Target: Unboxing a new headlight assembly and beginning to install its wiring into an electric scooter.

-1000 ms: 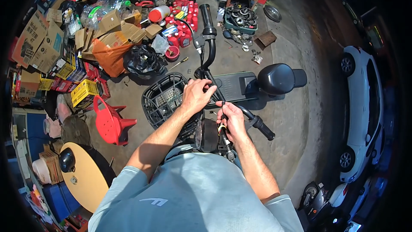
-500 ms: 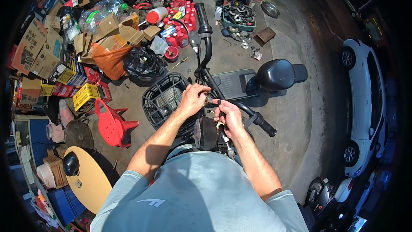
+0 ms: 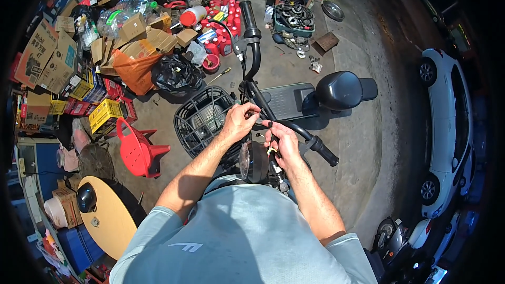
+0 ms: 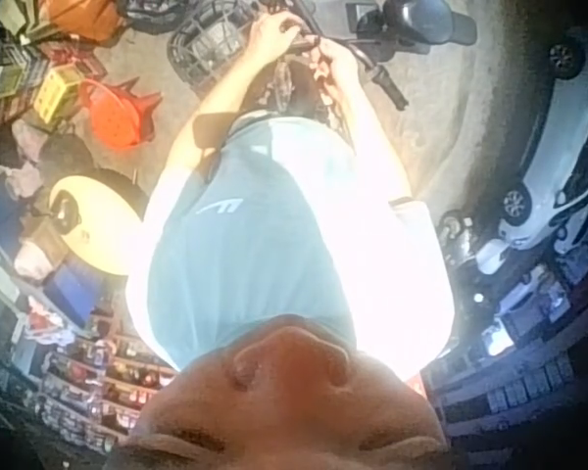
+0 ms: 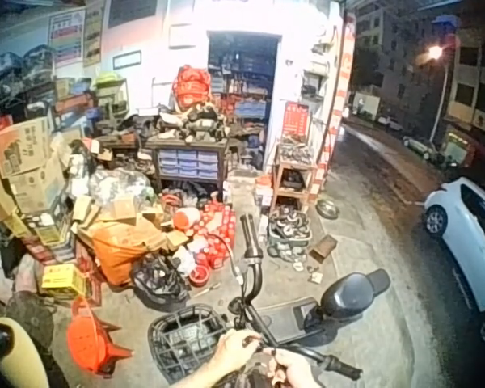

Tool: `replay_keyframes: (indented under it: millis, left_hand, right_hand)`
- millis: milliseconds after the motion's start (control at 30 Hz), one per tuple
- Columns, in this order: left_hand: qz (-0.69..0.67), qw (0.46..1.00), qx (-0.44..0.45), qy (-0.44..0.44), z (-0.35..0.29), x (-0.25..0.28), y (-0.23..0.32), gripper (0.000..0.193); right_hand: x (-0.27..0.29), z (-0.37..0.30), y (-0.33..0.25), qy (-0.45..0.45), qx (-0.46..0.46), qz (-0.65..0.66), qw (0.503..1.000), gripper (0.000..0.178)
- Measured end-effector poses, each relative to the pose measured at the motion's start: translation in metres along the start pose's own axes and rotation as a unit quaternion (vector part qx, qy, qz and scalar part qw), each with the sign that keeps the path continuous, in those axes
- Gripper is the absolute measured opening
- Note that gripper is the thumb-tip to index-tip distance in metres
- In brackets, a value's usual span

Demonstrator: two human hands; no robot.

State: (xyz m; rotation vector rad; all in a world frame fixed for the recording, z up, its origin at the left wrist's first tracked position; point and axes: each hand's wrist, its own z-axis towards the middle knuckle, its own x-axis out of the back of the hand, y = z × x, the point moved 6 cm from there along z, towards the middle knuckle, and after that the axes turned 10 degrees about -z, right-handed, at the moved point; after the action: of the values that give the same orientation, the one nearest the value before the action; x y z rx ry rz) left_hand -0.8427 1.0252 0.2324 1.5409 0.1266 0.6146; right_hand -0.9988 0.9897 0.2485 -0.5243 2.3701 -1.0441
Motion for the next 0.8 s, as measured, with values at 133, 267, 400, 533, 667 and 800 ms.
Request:
replay_keyframes:
  millis: [133,267,400,533,667,800]
  left_hand:
    - [-0.009,1.0,0.02,-0.009,0.003,0.003,-0.006,0.017]
    - [-0.038,0.996,0.071,-0.049,0.006,0.004,-0.015,0.018]
    - [-0.029,0.995,0.073,-0.06,0.009,0.007,-0.01,0.018]
    - [-0.047,0.987,0.108,-0.106,0.016,0.011,-0.02,0.016]
    - [-0.03,0.982,0.104,-0.157,0.026,0.009,-0.027,0.014]
    - [-0.06,0.973,0.105,-0.198,0.028,0.002,-0.036,0.011]
  right_hand:
    - [0.004,0.001,0.002,0.004,0.003,0.003,1.0,0.028]
    - [0.002,0.001,0.002,0.005,-0.001,0.002,1.0,0.028]
    - [0.004,0.005,0.004,-0.001,-0.004,0.004,1.0,0.028]
    - [-0.002,0.006,0.005,-0.005,-0.009,-0.004,1.0,0.031]
    - [-0.007,0.007,0.003,-0.015,0.003,-0.009,1.0,0.034]
    - [-0.015,0.006,-0.003,-0.028,-0.001,-0.04,0.999,0.037]
